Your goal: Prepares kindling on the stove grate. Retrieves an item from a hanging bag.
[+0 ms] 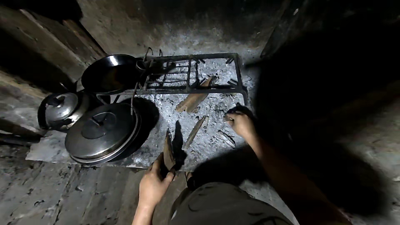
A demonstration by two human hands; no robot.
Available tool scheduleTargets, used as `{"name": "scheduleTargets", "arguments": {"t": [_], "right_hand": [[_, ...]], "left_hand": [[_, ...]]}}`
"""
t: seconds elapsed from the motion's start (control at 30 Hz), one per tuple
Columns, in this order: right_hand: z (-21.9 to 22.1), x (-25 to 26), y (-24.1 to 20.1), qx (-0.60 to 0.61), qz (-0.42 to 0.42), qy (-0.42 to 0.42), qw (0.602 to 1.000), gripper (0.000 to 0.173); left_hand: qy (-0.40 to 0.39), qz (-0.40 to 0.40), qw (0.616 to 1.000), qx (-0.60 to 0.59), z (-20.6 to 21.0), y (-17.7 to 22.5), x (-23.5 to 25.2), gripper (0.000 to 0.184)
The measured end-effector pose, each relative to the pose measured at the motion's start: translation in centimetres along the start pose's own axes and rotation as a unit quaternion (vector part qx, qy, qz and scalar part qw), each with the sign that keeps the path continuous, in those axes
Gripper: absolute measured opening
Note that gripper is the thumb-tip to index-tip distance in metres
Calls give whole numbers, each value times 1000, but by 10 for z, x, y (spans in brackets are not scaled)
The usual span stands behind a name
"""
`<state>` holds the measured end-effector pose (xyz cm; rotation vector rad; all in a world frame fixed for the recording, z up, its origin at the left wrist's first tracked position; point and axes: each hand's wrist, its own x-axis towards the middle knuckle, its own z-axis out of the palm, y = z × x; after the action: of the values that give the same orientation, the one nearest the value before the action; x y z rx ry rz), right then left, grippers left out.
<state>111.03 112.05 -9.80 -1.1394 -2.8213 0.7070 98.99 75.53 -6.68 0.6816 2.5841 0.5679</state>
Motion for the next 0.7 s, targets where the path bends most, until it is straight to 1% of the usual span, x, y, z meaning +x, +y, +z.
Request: {"name": "scheduleTargets", "arguments": {"t": [0.07, 0.13, 0.17, 0.2, 0.23, 0.27, 0.3, 0.33, 0.37, 0.4, 0.43, 0.5, 0.53, 0.6, 0.7], "right_hand": [[2, -27, -14, 67, 4, 13, 998, 25], [13, -57, -30, 99, -28, 25, 994, 25], [24, -71, -35, 93, -63, 47, 993, 26], [38, -83, -38, 69, -104, 87, 988, 27], [54, -91, -39, 36, -154, 148, 976, 28], [70, -95, -37, 2, -209, 217, 953, 27], [82, -97, -34, -20, -257, 263, 930, 25], [90, -98, -31, -30, -290, 278, 915, 25], [94, -101, -27, -28, -303, 267, 914, 25], [93, -105, -23, -11, -291, 234, 928, 26], [86, -110, -19, 26, -259, 187, 947, 27], [57, -115, -10, 122, -152, 90, 977, 31], [42, -112, -4, 135, -101, 71, 983, 35], [24, -93, 16, 84, -28, 96, 991, 38], [12, -57, 42, 22, 99, 62, 993, 49]], "left_hand": [[0, 28, 1000, 0, -1, 12, 10, 75], [-1, 58, 998, 10, -1, 23, 20, 75], [-3, 69, 997, 15, 0, 27, 24, 75], [-6, 78, 997, 21, 1, 31, 28, 75], [-8, 86, 996, 25, 2, 35, 32, 76], [-12, 96, 995, 27, 3, 39, 35, 76], [-17, 107, 994, 30, 4, 42, 38, 76], [-18, 118, 992, 34, 6, 44, 40, 76], [-25, 124, 991, 40, 6, 47, 42, 76], [-34, 126, 990, 47, 6, 51, 44, 75], [-41, 127, 990, 51, 6, 53, 45, 75], [-44, 134, 988, 56, 6, 55, 47, 74], [-45, 136, 988, 58, 7, 55, 47, 74], [-48, 141, 987, 66, 9, 55, 48, 73], [-60, 132, 987, 75, 11, 56, 47, 73]]}}
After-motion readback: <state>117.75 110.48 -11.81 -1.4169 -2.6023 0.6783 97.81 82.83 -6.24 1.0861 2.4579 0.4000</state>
